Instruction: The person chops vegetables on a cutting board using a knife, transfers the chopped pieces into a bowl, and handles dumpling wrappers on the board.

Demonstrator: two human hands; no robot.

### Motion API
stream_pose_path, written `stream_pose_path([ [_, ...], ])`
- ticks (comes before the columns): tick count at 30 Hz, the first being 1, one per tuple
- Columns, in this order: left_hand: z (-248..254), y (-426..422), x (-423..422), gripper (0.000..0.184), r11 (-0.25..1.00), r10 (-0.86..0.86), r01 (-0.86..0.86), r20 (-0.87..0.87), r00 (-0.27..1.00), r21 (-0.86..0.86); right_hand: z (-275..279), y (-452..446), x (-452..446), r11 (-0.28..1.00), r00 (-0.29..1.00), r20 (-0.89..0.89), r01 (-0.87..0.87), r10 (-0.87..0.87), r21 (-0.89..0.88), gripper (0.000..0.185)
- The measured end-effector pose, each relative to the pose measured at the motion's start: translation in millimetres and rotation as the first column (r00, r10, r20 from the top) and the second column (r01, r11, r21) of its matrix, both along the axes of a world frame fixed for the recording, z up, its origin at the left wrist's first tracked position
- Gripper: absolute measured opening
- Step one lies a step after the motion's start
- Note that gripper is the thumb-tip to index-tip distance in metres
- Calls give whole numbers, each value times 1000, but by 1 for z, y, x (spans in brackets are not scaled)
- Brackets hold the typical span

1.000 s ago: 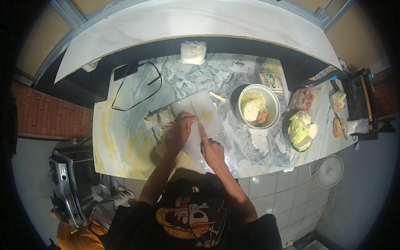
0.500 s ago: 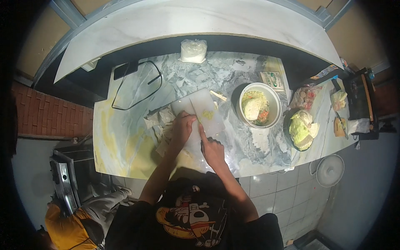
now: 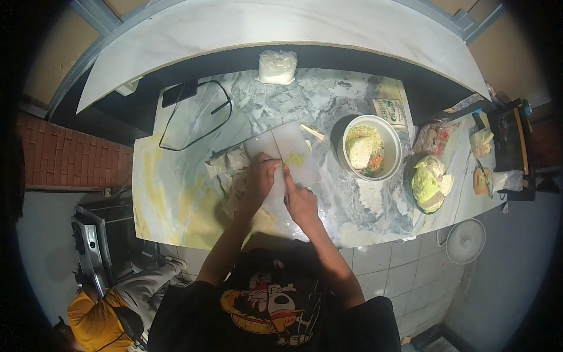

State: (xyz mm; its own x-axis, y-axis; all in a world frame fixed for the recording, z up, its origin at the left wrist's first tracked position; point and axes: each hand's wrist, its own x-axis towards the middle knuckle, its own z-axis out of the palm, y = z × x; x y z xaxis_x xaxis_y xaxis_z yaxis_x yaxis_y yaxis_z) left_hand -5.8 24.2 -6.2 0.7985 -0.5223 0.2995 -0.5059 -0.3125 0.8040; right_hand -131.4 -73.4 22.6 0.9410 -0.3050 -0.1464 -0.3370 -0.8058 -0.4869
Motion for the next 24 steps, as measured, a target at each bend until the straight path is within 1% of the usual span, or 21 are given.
stream_pose_path([
  [3, 0, -1, 0, 12, 1000, 27, -27, 38, 999, 15, 1, 0, -4, 1000, 1000, -27, 15, -14, 13, 75],
  [5, -2, -1, 0, 12, 999, 44, -42, 94, 995, -21, -1, -1, -10, 997, 997, 29, 68, -69, 37, 74],
  [6, -1, -1, 1, 12, 999, 46, -45, 93, 995, -21, 0, -3, -11, 996, 998, 16, 66, -67, 52, 75],
  [8, -1, -1, 0, 11, 999, 48, -48, 36, 998, 6, 0, -4, -13, 997, 998, 31, 59, -60, 59, 75],
  [9, -1, -1, -1, 11, 999, 45, -46, 34, 998, 6, 2, -5, -13, 997, 997, 51, 51, -54, 66, 76],
  [12, -1, 1, 1, 11, 999, 39, -38, 49, 998, -24, 7, -1, -11, 995, 998, 38, 42, -45, 87, 73],
  [15, -2, 2, 3, 11, 999, 32, -31, 61, 998, -7, 3, 3, -12, 999, 998, 68, 9, -12, 47, 75],
  [17, -3, 3, 3, 12, 1000, -5, 6, 22, 1000, -26, 3, 3, -13, 999, 998, 60, 1, -3, 33, 76],
  [19, -3, 3, 2, 12, 1000, -6, 7, 34, 999, -27, 2, 3, -14, 1000, 999, 49, -4, 3, 18, 77],
  [21, -3, 2, 3, 12, 1000, -8, 9, 45, 999, -28, 0, 2, -14, 1000, 995, 98, -10, 8, 22, 77],
  [24, -3, 3, 4, 13, 999, -7, 10, 67, 998, -39, 0, 3, -15, 1000, 999, 52, -12, 12, 2, 77],
])
